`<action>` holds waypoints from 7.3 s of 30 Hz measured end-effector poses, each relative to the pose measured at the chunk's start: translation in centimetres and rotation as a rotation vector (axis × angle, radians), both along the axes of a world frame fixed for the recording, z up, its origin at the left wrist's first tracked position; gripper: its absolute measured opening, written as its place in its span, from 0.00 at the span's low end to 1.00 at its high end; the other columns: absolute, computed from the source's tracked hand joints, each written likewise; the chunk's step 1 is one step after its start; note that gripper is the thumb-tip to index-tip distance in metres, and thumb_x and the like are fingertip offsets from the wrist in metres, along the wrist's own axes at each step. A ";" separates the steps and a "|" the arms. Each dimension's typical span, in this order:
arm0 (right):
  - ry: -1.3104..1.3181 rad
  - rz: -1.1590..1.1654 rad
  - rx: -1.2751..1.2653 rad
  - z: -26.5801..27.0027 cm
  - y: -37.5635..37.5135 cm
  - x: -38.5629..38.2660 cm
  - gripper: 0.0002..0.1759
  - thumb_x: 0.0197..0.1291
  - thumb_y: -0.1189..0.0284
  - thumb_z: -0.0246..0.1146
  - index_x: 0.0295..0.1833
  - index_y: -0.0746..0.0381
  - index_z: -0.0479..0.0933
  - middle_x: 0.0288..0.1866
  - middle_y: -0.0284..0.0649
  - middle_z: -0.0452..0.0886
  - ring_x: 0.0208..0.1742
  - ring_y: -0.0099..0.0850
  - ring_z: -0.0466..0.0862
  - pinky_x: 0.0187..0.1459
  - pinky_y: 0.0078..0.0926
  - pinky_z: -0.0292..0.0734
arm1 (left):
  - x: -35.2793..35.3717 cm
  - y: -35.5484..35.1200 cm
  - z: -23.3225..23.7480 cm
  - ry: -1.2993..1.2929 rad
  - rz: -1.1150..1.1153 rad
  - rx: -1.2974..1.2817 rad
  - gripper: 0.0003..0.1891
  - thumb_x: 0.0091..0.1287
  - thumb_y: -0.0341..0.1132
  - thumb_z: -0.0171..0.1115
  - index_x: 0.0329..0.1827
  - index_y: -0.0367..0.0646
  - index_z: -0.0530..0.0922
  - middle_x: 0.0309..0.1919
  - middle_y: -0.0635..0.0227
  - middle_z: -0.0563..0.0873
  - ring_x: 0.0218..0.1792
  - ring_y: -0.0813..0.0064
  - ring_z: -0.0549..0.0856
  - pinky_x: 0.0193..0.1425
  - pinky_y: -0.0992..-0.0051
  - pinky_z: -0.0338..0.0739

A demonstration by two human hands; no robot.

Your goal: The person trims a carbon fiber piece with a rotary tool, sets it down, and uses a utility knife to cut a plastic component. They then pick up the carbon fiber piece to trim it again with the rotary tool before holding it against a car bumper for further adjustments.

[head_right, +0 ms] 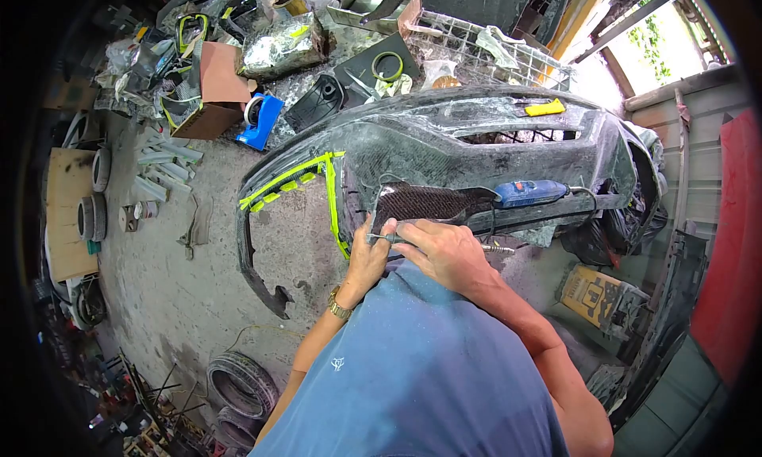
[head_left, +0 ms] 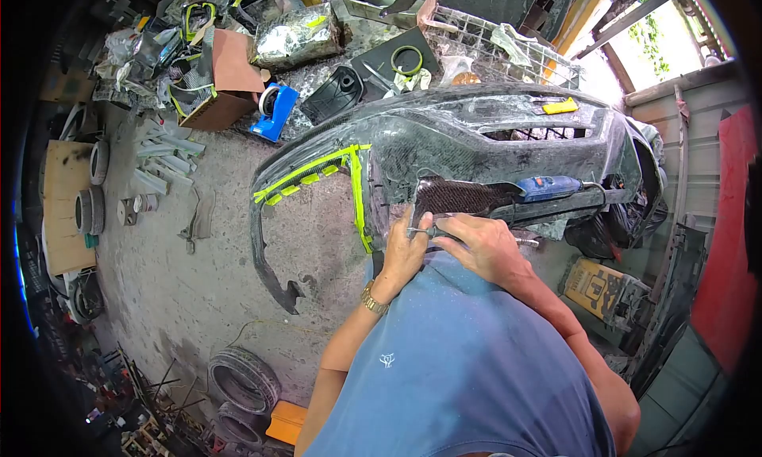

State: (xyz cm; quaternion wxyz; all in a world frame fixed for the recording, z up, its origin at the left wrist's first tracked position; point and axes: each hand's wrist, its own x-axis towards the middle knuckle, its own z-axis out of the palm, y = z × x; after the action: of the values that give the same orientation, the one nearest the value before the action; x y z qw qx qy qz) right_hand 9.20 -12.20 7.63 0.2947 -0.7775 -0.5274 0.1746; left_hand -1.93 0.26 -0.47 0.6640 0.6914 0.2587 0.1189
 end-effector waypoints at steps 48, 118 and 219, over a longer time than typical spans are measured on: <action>0.027 -0.004 0.050 -0.7 0.0 -0.4 0.12 0.59 0.67 0.67 0.43 0.61 0.77 0.33 0.39 0.80 0.32 0.40 0.82 0.31 0.35 0.77 | -0.2 -0.3 -1.5 0.030 0.063 0.056 0.12 0.73 0.37 0.57 0.38 0.34 0.77 0.24 0.73 0.77 0.27 0.83 0.71 0.29 0.75 0.68; 0.642 -0.785 0.268 4.2 -11.6 5.8 0.15 0.74 0.67 0.54 0.57 0.65 0.75 0.25 0.23 0.64 0.21 0.10 0.58 0.22 0.10 0.51 | -1.7 0.7 1.4 -0.008 -0.153 -0.618 0.10 0.73 0.36 0.58 0.49 0.40 0.74 0.26 0.72 0.73 0.22 0.85 0.69 0.23 0.82 0.66; 1.524 -0.484 0.080 -3.8 -2.9 3.7 0.23 0.53 0.69 0.62 0.52 0.74 0.78 0.42 0.46 0.85 0.37 0.29 0.84 0.40 0.24 0.79 | 0.5 7.8 -0.1 -0.426 -0.077 -0.375 0.30 0.62 0.20 0.64 0.68 0.42 0.66 0.61 0.59 0.75 0.55 0.77 0.78 0.52 0.79 0.78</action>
State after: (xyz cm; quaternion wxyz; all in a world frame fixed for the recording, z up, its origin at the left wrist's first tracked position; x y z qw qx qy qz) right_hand 12.93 -15.13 3.85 0.6312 -0.5261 -0.0037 0.5699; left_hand -1.45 8.08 -0.52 0.8237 0.5253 0.1044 0.1861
